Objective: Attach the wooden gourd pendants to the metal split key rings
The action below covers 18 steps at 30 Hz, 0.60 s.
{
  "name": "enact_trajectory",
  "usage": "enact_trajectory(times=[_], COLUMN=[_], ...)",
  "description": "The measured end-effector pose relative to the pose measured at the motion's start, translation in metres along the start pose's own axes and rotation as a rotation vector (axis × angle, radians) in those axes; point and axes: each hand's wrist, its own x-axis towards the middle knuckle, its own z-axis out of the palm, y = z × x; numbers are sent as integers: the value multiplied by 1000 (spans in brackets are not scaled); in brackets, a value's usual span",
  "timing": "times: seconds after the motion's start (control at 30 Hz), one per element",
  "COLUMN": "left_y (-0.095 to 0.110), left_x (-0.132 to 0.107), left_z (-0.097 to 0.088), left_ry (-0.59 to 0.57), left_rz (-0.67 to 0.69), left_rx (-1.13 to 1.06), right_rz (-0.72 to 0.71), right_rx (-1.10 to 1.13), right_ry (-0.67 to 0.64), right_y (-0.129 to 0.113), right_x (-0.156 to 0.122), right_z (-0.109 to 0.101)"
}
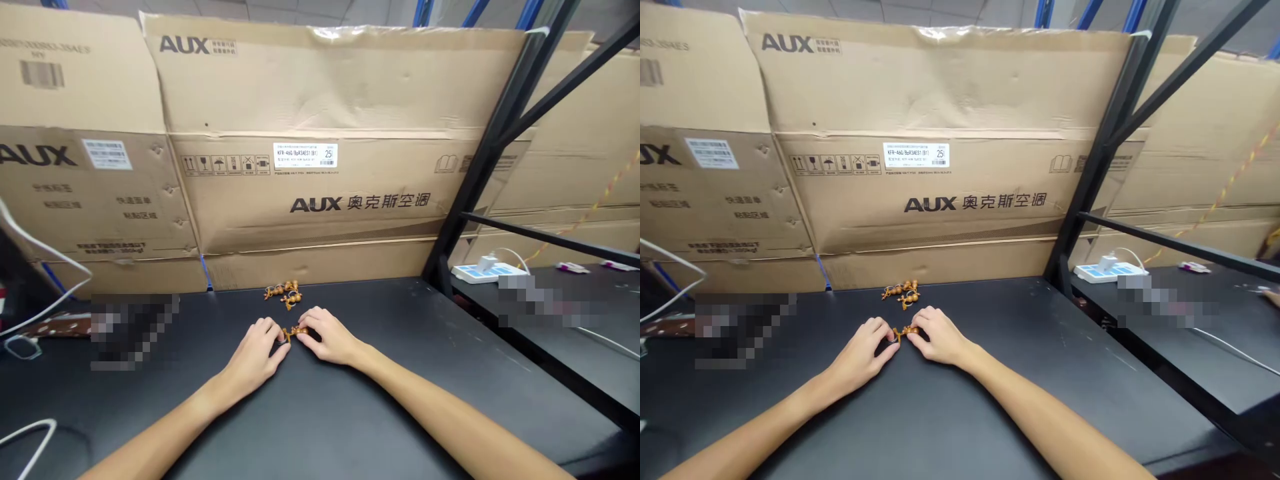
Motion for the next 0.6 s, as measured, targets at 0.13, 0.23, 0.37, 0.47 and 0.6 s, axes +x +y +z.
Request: enact_trajectory(times=[0.13,0.23,0.37,0.47,0.6], left_y=[-4,-6,-6,-4,-2], left_x=[3,4,5,4,2], left_z=[0,-2,-3,-3,-3], left_ry=[-22,-47,-24,-27,-35], left_rz=[8,13,11,16,6], left_rx=[-43,-94,-123,-117,-105], right_rz=[14,26,35,33,25], right_rx=[1,-31,-56,-61,-51], right_ry=[14,10,9,6,-2], right_y=[0,1,1,1,-2], right_x=[1,2,1,0,0], right_z=[0,1,2,2,0])
